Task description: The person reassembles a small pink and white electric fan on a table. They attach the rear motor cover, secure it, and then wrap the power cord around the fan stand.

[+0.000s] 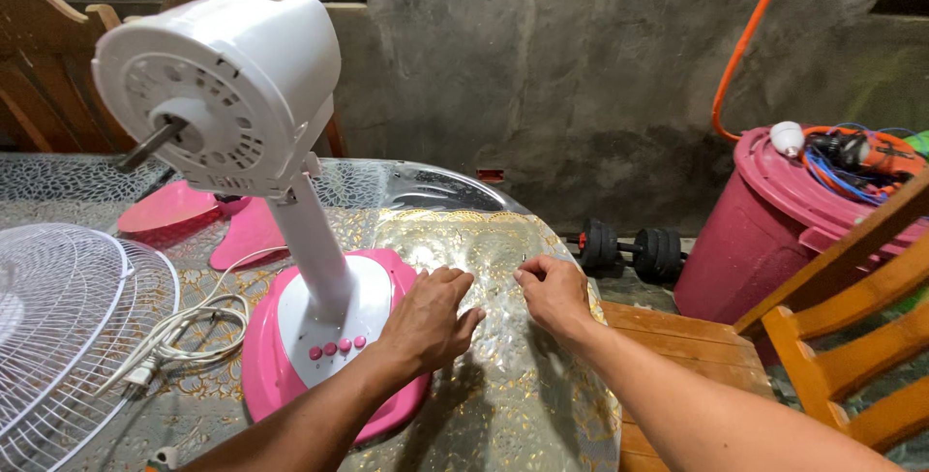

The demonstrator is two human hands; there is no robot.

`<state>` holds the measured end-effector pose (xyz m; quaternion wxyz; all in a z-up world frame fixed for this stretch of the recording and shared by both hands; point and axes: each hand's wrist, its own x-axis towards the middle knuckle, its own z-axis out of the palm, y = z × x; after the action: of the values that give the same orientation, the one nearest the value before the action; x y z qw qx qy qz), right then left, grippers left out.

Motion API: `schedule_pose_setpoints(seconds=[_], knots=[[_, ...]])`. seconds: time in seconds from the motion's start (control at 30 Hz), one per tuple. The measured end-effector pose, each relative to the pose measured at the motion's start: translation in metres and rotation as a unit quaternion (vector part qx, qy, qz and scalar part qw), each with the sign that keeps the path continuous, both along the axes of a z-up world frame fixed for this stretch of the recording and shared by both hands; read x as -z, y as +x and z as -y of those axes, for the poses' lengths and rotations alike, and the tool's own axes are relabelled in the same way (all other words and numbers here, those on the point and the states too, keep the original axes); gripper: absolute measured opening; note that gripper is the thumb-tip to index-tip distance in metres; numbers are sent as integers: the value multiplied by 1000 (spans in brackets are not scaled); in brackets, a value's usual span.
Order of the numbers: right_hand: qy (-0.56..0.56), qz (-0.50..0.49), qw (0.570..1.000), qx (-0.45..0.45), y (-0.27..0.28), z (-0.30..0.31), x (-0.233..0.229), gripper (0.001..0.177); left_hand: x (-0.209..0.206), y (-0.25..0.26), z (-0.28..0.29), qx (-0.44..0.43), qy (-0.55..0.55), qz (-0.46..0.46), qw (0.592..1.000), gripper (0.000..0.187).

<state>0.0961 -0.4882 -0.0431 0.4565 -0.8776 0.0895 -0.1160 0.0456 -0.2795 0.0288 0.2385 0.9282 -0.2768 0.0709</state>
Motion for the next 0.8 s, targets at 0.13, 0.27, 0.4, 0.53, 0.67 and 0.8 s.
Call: schedule_pose_setpoints(seconds=[0.13, 0.27, 0.4, 0.53, 0.67, 0.8], knots=[[9, -21, 1000, 7, 13, 0, 4, 23, 6, 15, 5, -8, 3, 6, 1000, 30], [-5, -18, 1000, 7, 26, 4, 10, 24, 6, 33, 7, -24, 27, 1, 999, 29], [-32, 2, 999, 12, 44, 4, 16, 27, 2, 46, 5, -32, 43, -3, 999, 29], [-57, -13, 998, 20, 62, 3, 25, 45, 1, 54, 2, -37, 42, -10, 998, 28], [-99, -11, 995, -9, 76, 3, 37, 51, 5, 63, -1, -43, 51, -19, 998, 29], [-92, 18, 995, -11, 84, 2, 45, 51, 9, 72, -4, -52, 47, -23, 997, 28]])
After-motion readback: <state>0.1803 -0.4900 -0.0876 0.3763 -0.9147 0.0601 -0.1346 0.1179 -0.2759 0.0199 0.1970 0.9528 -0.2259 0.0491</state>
